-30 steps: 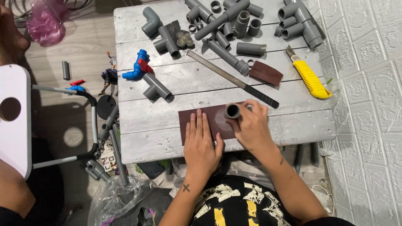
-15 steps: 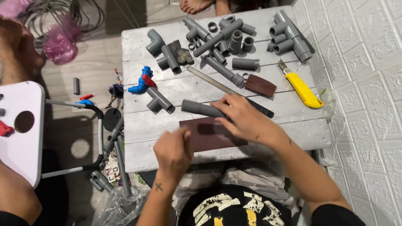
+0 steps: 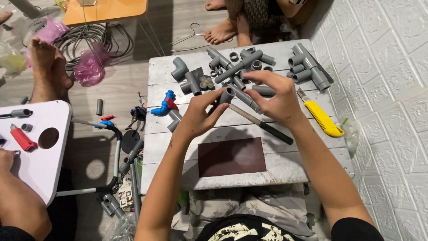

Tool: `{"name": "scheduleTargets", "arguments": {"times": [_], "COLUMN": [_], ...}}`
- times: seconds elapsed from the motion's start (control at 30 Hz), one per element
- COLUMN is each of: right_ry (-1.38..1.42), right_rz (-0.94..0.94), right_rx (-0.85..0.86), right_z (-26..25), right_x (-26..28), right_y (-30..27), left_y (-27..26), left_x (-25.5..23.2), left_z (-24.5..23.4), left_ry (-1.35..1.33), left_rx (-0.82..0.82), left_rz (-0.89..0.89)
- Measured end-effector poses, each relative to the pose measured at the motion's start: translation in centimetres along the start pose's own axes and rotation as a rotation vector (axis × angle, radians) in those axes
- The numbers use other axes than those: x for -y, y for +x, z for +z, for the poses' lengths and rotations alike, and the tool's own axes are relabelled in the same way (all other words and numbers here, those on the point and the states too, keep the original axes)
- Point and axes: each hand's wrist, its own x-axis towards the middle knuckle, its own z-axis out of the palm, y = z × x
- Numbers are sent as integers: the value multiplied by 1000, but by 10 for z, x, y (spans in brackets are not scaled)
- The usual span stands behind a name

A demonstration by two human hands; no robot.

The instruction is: Sanding and filing the ends of PVC pipes to prepare them for assembly using sandpaper, a file, and a hacksaw blade.

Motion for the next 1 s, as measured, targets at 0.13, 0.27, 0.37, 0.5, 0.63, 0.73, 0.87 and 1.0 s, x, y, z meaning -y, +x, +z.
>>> {"name": "scheduleTargets", "arguments": {"times": [0.13,0.27,0.37,0.5,0.63,0.73,0.87,1.0], "right_ry": [12,53,92,196,260,316,304,219], "right_rz": [-87,-164,-165,-130,-50,27,60,26], "right_rx": [-36,-10,-6,0,25,0,20,103], "right_z": [19,31,35,37,32,32,27,31], "right_x": [-5,-6,-16,-28,-29,-34,-30,-35], "right_y": [-7,-13,-20,-24,-25,-30,-27,-31], "left_y": [4,-9,-20,-21,-20,-23,-24,-26], "left_x": [19,41,52,47,46,50,53,53], "left_z": [7,26,38,39,39,41,42,43], "left_ry": [-178,-406,-551,-653,-646,-617,-622,-602], "left_rx": [9,6,20,47,49,44,42,43], "left_rz": [-57,-121,-182,-213,-231,-230,-252,-269]}}
